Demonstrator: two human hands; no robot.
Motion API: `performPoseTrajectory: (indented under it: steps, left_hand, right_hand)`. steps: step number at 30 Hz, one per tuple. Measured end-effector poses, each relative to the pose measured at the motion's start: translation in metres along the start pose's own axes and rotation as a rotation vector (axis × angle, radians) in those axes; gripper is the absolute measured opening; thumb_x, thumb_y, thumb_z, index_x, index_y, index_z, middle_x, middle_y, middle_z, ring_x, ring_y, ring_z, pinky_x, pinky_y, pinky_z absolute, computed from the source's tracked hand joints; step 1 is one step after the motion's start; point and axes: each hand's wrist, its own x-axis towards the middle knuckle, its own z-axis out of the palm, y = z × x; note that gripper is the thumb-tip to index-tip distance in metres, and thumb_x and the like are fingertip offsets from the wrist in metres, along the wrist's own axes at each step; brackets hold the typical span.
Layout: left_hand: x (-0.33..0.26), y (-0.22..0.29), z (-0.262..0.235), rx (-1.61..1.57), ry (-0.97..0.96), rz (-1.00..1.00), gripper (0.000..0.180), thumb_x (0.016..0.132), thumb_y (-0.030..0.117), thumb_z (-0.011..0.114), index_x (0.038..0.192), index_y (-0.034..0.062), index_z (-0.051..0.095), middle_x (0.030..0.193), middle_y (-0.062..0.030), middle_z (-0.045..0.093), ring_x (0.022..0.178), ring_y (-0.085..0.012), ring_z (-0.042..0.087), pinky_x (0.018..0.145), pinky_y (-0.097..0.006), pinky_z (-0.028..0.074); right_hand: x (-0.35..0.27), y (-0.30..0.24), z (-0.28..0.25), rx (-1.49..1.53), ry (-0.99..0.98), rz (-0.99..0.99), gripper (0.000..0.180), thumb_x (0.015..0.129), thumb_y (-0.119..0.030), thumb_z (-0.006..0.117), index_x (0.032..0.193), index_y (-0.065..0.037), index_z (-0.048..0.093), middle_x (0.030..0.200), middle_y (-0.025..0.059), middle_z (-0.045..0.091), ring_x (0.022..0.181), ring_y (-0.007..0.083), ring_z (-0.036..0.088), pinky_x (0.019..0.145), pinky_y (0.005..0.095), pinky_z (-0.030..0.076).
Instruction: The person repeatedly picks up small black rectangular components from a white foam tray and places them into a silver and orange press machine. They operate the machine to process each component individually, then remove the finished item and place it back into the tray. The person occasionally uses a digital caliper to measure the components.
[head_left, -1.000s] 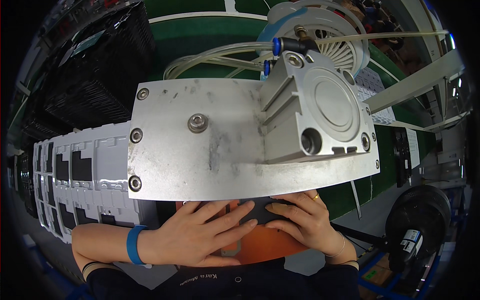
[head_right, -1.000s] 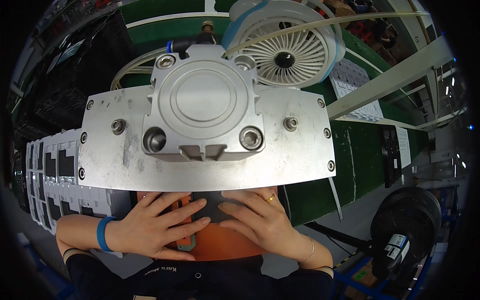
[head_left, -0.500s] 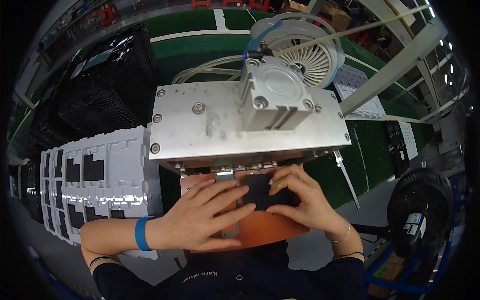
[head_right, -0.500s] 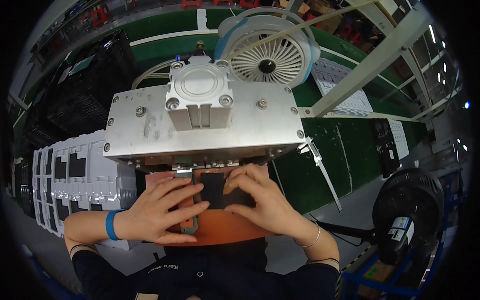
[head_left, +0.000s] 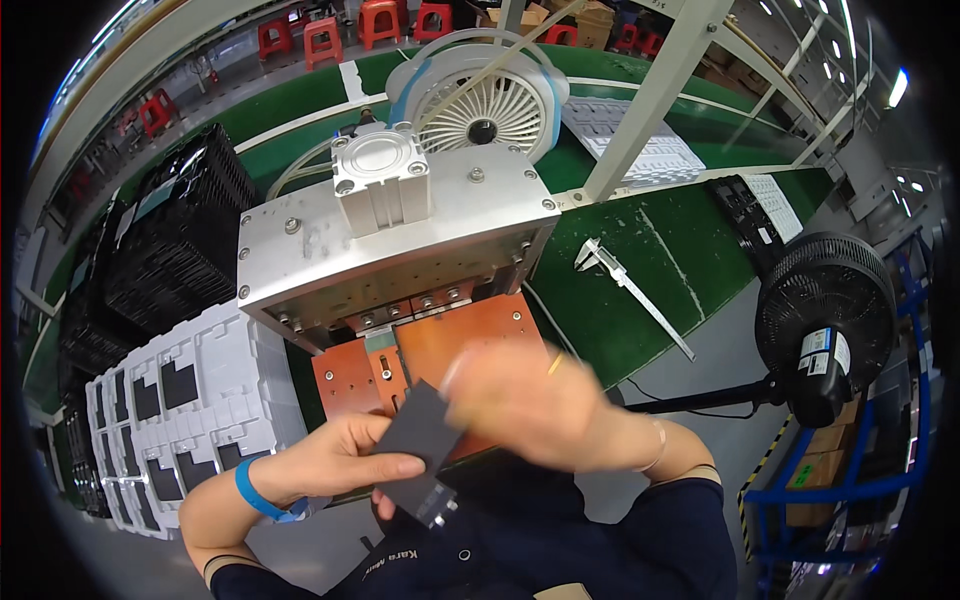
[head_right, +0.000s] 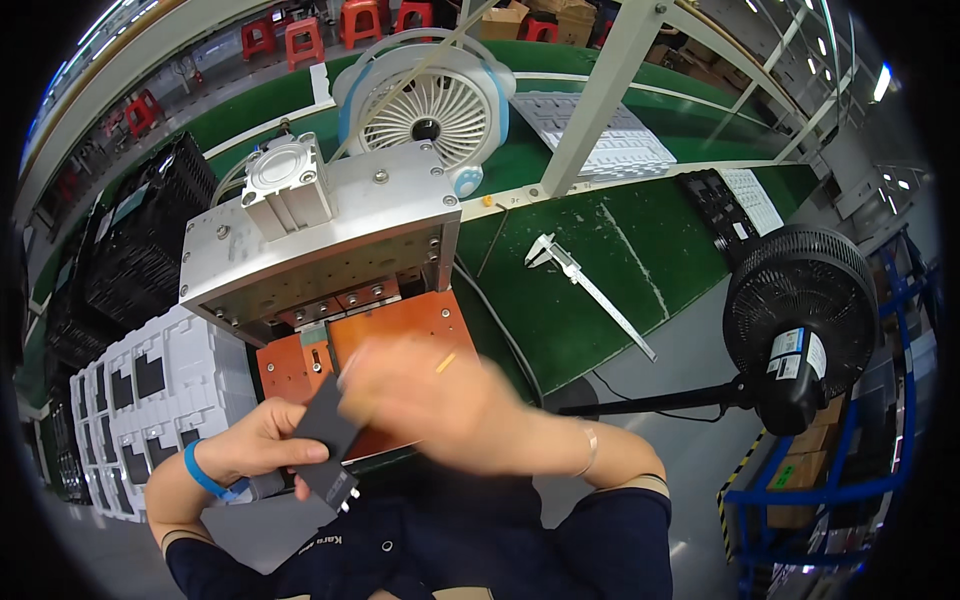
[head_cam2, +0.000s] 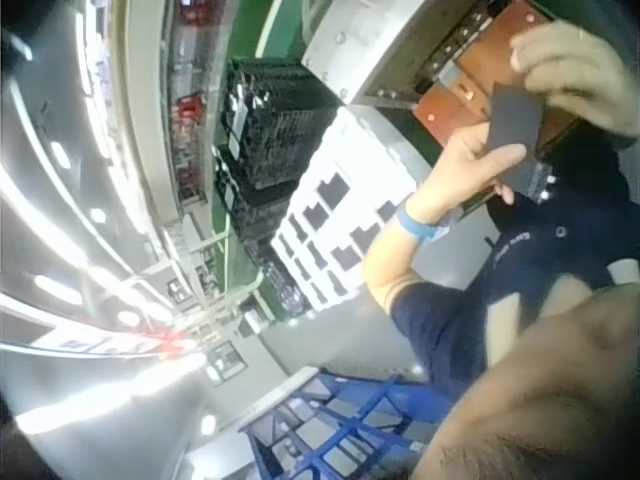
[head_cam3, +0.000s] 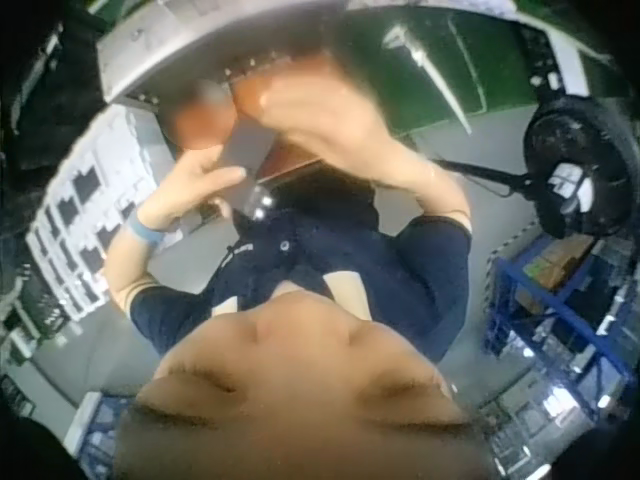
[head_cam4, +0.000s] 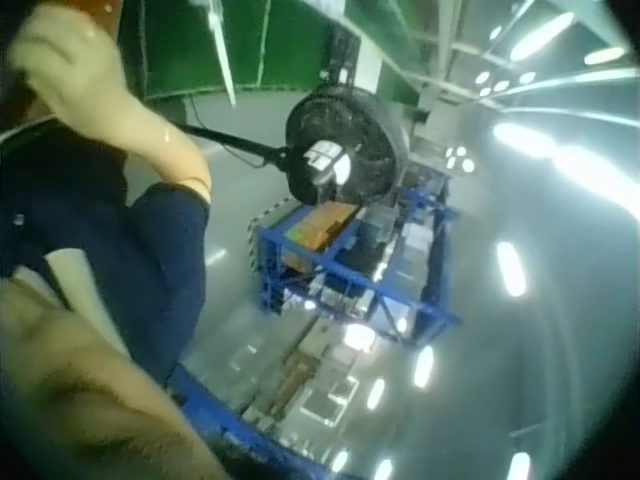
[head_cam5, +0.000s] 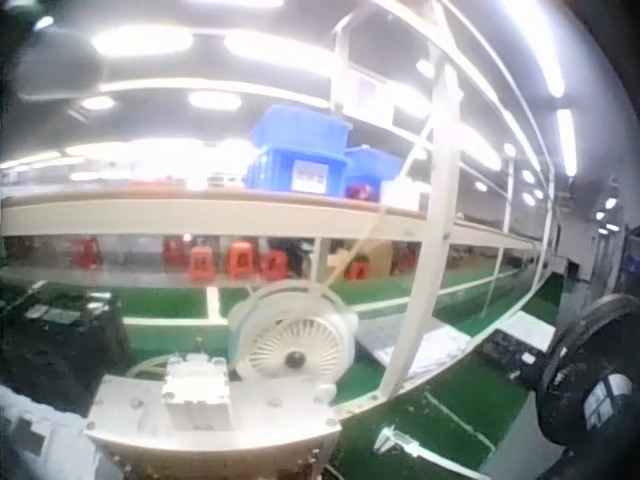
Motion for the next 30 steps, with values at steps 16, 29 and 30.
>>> performPoseTrajectory:
  steps: [16,29,30]
  left_hand:
    - [0.017,-0.011,-0.004,-0.011,0.403,0.311,0.032,0.094,0.015,0.067,0.12,-0.002,0.058,0.106,-0.0135,0.068,0.085,-0.0204,0.073,0.073,-0.025,0.058]
    - [0.013,-0.007,-0.005,0.025,0.346,0.219,0.022,0.094,0.015,0.066,0.108,-0.002,0.064,0.096,-0.0098,0.07,0.077,-0.0169,0.071,0.061,-0.025,0.059]
    - [0.012,-0.007,-0.006,0.026,0.344,0.206,0.022,0.094,0.015,0.066,0.108,-0.002,0.064,0.096,-0.0098,0.07,0.08,-0.0169,0.071,0.062,-0.025,0.06]
  right_hand:
    - [-0.194,0.199,-0.092,-0.263,0.185,1.227,0.03,0.061,-0.011,0.072,0.088,-0.003,0.063,0.073,0.0084,0.063,0.067,0.0197,0.062,0.065,0.032,0.049]
    - [-0.059,0.013,-0.038,-0.073,0.242,0.537,0.046,0.068,-0.011,0.086,0.112,-0.006,0.071,0.082,0.002,0.064,0.064,0.0077,0.053,0.051,0.0215,0.039]
    - [-0.048,0.01,-0.03,-0.069,0.21,0.47,0.045,0.067,-0.012,0.087,0.109,-0.007,0.073,0.08,0.003,0.064,0.061,0.0092,0.052,0.05,0.0226,0.04]
